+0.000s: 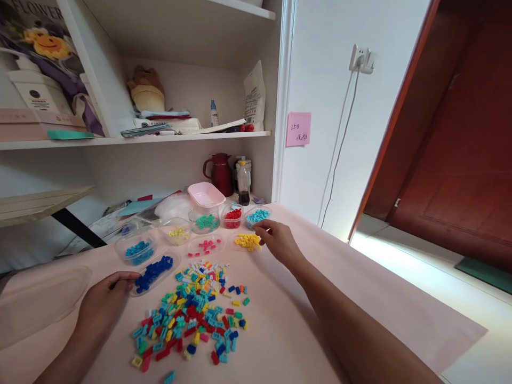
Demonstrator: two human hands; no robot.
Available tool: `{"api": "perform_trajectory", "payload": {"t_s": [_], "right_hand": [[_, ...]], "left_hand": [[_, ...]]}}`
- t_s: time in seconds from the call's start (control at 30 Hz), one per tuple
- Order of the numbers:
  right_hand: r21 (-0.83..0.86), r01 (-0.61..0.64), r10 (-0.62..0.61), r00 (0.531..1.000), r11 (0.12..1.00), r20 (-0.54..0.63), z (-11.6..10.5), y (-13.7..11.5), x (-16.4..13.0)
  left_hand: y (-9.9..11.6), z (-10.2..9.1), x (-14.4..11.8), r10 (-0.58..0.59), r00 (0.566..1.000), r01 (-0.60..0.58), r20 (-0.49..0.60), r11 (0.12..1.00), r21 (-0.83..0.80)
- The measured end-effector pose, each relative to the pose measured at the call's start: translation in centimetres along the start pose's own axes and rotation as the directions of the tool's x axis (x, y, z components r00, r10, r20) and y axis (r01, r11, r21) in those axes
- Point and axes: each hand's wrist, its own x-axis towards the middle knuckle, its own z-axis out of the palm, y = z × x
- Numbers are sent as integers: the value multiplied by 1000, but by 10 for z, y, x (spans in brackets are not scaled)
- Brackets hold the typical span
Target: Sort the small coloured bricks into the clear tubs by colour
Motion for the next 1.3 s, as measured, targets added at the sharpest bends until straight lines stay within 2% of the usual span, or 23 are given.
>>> {"api": "perform_trajectory", "payload": {"t_s": [0.07,0.1,0.2,0.33,0.47,0.53,0.6,0.7,0.8,0.87,0.97,1.03,1.13,1.3], "right_hand": [[22,2,-6,984,1000,180,-1,-7,-6],[16,0,-4,956,1000,294,0,-9,-8],[-84,-23,67,818,996,572,1,-11,-14],[-188,-70,185,676,980,713,-4,-13,-18],[-197,-94,218,496,976,841,-10,-18,-23],[-175,-107,204,434,979,877,-8,-21,-26],[-109,-119,150,428,987,891,-4,-22,-28],[12,-112,43,473,994,880,4,-18,-27],[61,-75,-16,500,995,866,11,-12,-23],[82,-29,-54,534,996,844,15,-9,-21],[76,165,-163,614,983,772,26,-10,-24],[40,333,-256,638,942,726,35,-13,-30],[22,462,-342,622,887,705,44,-18,-38],[55,509,-387,574,859,721,47,-20,-40]], "left_hand": [[-4,2,2,11,1000,-11,-4,1000,-17],[-5,3,2,18,1000,-18,-7,1000,-21],[-7,3,2,22,1000,-22,-15,1000,-11],[-5,1,0,16,1000,-16,-8,1000,3],[-4,2,-1,26,1000,-26,-15,1000,-9],[-4,3,-1,17,1000,-17,-24,1000,-11],[-4,4,0,17,1000,-17,-22,1000,-16],[-4,4,-1,25,1000,-26,-16,999,-23],[-4,4,-1,31,999,-31,-18,999,-29],[-3,3,-2,30,999,-31,-17,999,-22],[-1,3,-3,32,999,-32,-21,999,-13],[-1,3,-4,38,999,-38,-23,999,-12],[-3,4,-4,52,998,-52,-24,998,-19],[-7,6,-2,56,998,-56,-22,998,-29]]}}
